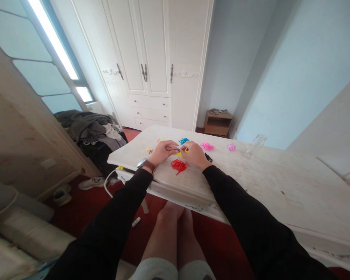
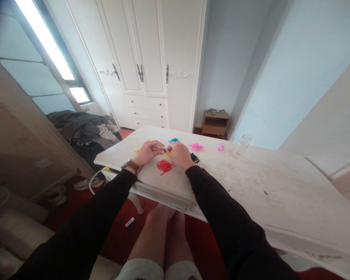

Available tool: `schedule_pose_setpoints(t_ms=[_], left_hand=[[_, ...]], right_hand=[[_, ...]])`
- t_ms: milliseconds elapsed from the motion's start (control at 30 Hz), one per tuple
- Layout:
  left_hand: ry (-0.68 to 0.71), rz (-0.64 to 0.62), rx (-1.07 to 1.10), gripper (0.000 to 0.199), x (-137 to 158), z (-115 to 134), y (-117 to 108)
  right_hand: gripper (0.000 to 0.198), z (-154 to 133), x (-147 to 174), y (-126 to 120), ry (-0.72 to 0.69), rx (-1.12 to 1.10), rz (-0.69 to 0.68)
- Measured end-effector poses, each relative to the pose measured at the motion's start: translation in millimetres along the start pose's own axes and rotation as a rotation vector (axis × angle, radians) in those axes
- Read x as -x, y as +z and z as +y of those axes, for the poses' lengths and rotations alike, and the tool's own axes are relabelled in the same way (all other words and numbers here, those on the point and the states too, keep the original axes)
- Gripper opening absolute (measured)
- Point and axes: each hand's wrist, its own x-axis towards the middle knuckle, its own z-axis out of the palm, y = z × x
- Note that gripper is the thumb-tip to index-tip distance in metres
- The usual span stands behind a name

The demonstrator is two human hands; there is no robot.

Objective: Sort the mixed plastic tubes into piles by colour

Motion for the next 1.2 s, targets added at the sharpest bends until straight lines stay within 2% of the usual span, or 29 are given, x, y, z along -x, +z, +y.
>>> schedule_pose_setpoints(t_ms=[400, 567, 767, 1033, 1200], left_hand=[[0.026, 0.047, -0.016, 0.045, -1.1, -1.3, -0.4], [0.027, 0.059, -0.029, 0.037, -2.2, -3.6, -1.8], [0.036, 0.044, -0.018, 0.037, -2.1, -4.2, -2.5], [0.078, 0.086, -0.158, 0.018, -1.2, -0.3, -3.5], [0.081, 0.086, -0.157, 0.017, -0.1, 2.1, -3.2]], right_hand=[[0.011, -3.1, 1.0, -1.2, 0.022, -0.032, 0.048], [0.008, -1.7, 0.4, -2.9, 0.043, -0.062, 0.068], [0.010, 0.7, 0.8, -0.7, 0.007, -0.120, 0.064], [0.010, 3.4, 0.5, 4.0, 0.003, -0.132, 0.052], [0.004, 1.0, 1.7, 2.0, 0.008, -0.186, 0.053]])
